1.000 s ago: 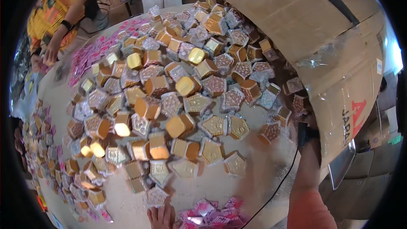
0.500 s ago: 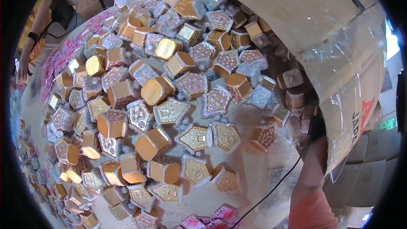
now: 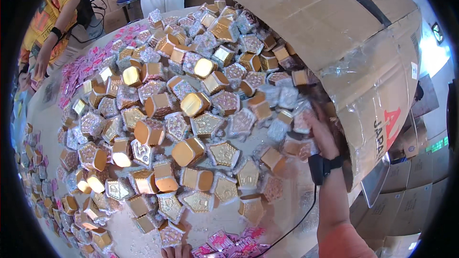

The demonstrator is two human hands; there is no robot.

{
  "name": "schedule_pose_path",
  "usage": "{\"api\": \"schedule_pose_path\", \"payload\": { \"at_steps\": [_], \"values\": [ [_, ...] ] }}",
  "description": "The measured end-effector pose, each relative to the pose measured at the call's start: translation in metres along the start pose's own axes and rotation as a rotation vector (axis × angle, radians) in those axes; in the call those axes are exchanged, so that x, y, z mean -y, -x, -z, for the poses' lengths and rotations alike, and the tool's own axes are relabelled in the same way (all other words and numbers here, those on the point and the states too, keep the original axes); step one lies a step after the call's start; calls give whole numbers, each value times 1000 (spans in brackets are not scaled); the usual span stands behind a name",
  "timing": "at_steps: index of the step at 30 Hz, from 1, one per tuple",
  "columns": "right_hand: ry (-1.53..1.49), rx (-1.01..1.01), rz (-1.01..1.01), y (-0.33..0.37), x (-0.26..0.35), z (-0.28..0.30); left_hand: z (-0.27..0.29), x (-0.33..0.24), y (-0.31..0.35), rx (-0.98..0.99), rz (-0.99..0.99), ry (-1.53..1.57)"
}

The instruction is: Sorting and counting pink packets and gold-wrapped boxes on a large warehouse table.

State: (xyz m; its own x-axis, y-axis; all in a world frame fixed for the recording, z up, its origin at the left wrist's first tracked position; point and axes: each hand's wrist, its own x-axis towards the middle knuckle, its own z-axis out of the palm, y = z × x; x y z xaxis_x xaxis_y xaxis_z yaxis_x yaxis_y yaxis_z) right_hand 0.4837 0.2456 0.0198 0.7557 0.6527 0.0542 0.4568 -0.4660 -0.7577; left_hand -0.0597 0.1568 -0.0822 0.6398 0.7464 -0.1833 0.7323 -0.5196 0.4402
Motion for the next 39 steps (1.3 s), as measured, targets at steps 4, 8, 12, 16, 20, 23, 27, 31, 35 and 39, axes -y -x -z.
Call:
{"api": "schedule_pose_path", "payload": {
  "at_steps": [4, 8, 12, 16, 20, 23, 27, 31, 35, 39],
  "values": [
    [-146, 26, -190, -37, -67, 38, -1, 0, -2, -14, 4, -4],
    [-25, -164, -116, -50, -94, 60, -5, 4, 1, 37, 21, -14],
    [50, -220, -60, -80, -104, 61, -9, 7, 3, 31, 22, -42],
    [115, -236, -18, -110, -102, 60, -16, 11, 6, 22, 7, -89],
    [149, -214, 17, -125, -99, 57, -17, 14, 6, 6, -13, -56],
    [185, -174, 63, -126, -91, 56, -15, 15, 5, -8, -39, -103],
    [243, -5, 179, -110, -56, 36, -12, 13, 3, 16, -26, -91],
    [199, 268, -7, -56, 22, -6, -15, 11, 5, 23, 8, -83],
    [407, -237, 115, -78, -20, 14, -7, 11, 0, 17, -14, -64],
    [1214, -545, 286, -161, -93, 76, -8, 17, 4, 42, 9, 18]
  ]
}}
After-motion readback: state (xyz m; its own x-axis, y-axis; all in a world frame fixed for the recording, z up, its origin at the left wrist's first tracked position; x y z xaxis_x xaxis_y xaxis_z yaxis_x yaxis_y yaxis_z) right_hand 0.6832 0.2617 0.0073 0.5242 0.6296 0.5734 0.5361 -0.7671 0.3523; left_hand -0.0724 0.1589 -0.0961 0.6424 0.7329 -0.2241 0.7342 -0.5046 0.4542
